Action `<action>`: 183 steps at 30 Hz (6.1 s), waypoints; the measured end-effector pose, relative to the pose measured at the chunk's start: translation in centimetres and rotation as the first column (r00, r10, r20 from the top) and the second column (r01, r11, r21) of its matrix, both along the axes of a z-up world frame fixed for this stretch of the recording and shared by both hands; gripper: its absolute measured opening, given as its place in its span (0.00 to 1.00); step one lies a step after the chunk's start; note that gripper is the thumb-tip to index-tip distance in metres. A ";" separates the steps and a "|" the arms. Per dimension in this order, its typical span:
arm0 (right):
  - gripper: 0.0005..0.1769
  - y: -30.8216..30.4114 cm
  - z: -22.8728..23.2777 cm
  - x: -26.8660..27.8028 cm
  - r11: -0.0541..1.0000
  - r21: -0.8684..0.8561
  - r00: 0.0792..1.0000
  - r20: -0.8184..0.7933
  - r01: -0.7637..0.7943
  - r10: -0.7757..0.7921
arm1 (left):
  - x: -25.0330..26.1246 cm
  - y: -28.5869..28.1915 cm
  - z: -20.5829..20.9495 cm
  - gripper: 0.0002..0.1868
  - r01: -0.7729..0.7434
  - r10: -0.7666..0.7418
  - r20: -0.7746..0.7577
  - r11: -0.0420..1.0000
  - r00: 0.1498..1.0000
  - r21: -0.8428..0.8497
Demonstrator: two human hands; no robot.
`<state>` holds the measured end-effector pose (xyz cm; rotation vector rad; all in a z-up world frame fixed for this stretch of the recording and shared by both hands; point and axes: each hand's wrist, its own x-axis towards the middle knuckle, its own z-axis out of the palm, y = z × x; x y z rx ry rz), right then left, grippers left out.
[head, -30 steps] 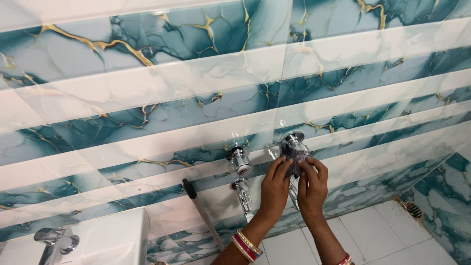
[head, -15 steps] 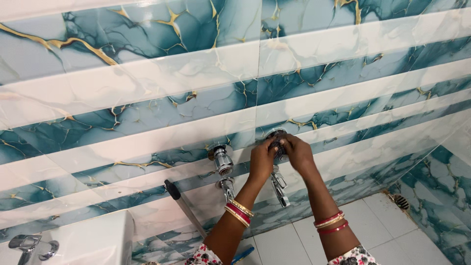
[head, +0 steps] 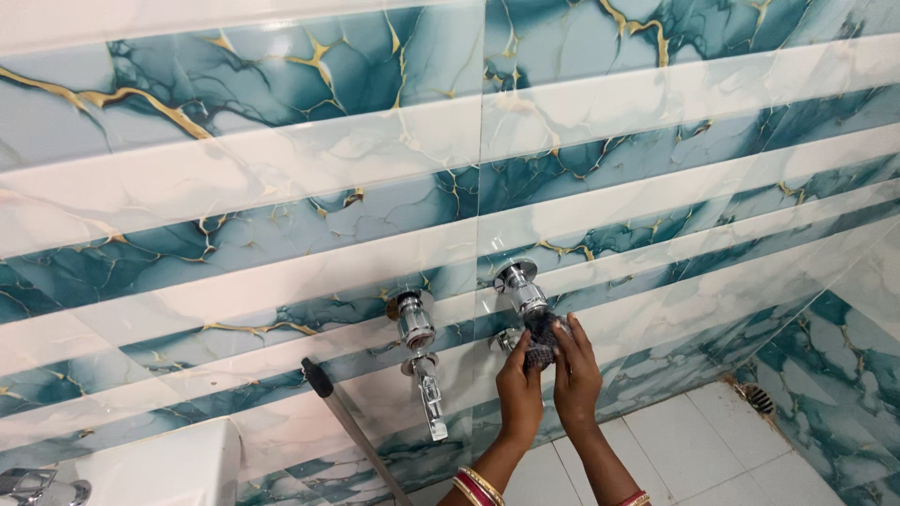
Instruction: The person wipes down a bathroom sink, a wall-mounted shelf, and several faucets using a cloth.
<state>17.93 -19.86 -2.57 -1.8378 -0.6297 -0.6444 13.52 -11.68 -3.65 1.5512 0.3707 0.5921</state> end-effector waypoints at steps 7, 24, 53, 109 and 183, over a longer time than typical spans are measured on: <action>0.19 2.9 6.3 4.3 0.985 -0.102 0.982 0.116 -0.137 0.148 | -0.5 0.2 5.7 0.30 -0.221 0.144 0.220 0.899 0.965 0.377; 0.19 0.2 -5.5 0.1 0.983 0.141 0.874 -0.456 -0.115 0.168 | -2.4 2.2 -4.5 0.28 -0.029 0.053 -0.060 0.938 0.997 0.346; 0.16 -4.0 -10.1 -3.5 0.984 -0.178 0.819 -0.567 -0.017 -0.088 | -4.9 -1.6 -10.3 0.24 -0.064 0.059 0.034 0.976 0.998 0.207; 0.27 0.0 -10.6 8.2 0.560 -0.773 0.932 -0.363 -0.300 -0.003 | -6.4 -1.0 -20.5 0.22 -0.125 -0.138 -0.281 0.656 0.950 -0.745; 0.16 11.1 -4.2 -7.6 0.886 -0.192 0.905 -0.145 -0.421 0.399 | -11.9 13.1 -3.2 0.09 -0.369 0.390 0.033 0.833 0.920 0.412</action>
